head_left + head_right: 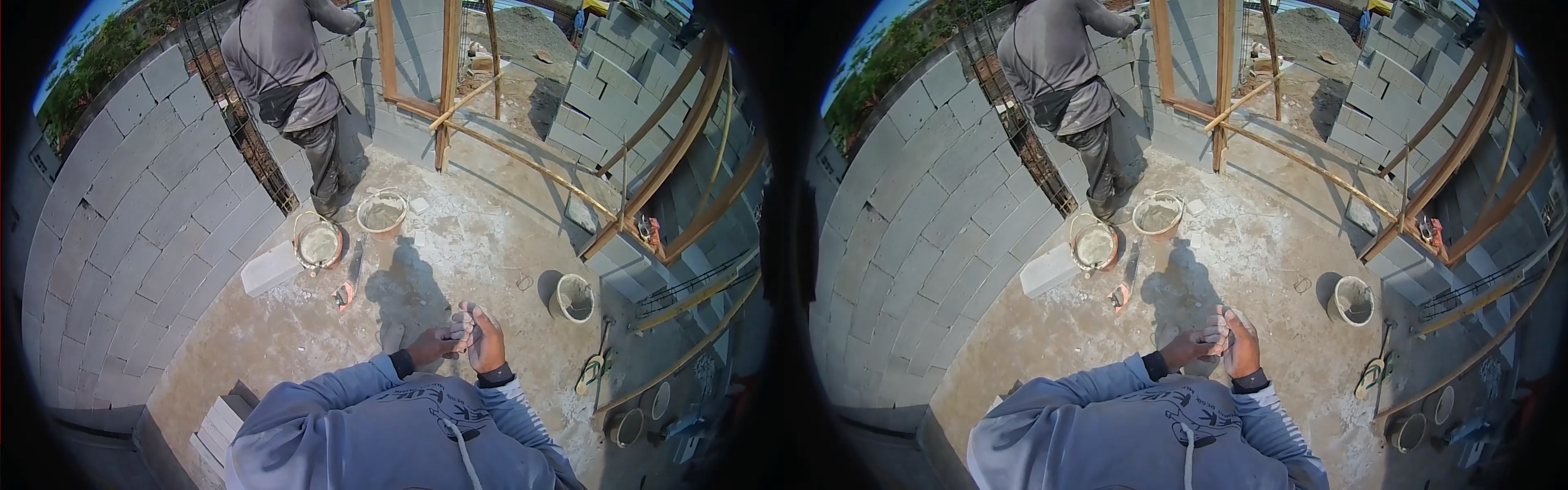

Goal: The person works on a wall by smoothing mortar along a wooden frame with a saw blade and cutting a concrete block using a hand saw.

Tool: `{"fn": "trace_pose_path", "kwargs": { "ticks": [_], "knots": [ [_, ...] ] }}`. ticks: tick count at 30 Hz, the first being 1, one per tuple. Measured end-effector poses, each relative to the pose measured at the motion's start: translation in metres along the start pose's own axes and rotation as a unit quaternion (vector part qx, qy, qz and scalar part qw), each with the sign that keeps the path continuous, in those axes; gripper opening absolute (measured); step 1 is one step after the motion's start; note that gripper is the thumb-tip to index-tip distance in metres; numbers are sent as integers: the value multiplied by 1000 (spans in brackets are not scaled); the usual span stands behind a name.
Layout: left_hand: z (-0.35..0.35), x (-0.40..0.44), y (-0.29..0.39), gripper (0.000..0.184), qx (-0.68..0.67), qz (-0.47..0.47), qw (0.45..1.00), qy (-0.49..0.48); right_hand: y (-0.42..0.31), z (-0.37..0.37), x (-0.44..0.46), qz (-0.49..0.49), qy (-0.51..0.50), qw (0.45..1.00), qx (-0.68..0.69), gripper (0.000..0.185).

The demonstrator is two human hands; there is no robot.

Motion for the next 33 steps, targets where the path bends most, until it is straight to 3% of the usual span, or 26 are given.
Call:
{"fn": "trace_pose_path", "kwargs": {
  "ticks": [33],
  "knots": [
    [-1, -5, 5, 34, -9, -12, 1000, -9, 6, -3, 4, -1, -13, 1000, 24, 41]
  ]
}}
Point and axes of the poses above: each hand's wrist, its own x-axis towards the middle knuckle, its own z-axis out of the palm, y = z × x, the point moved 3 cm from there along x, towards the middle knuckle, and after that the axes turned 4 degrees about -x, right-handed, at the moved point
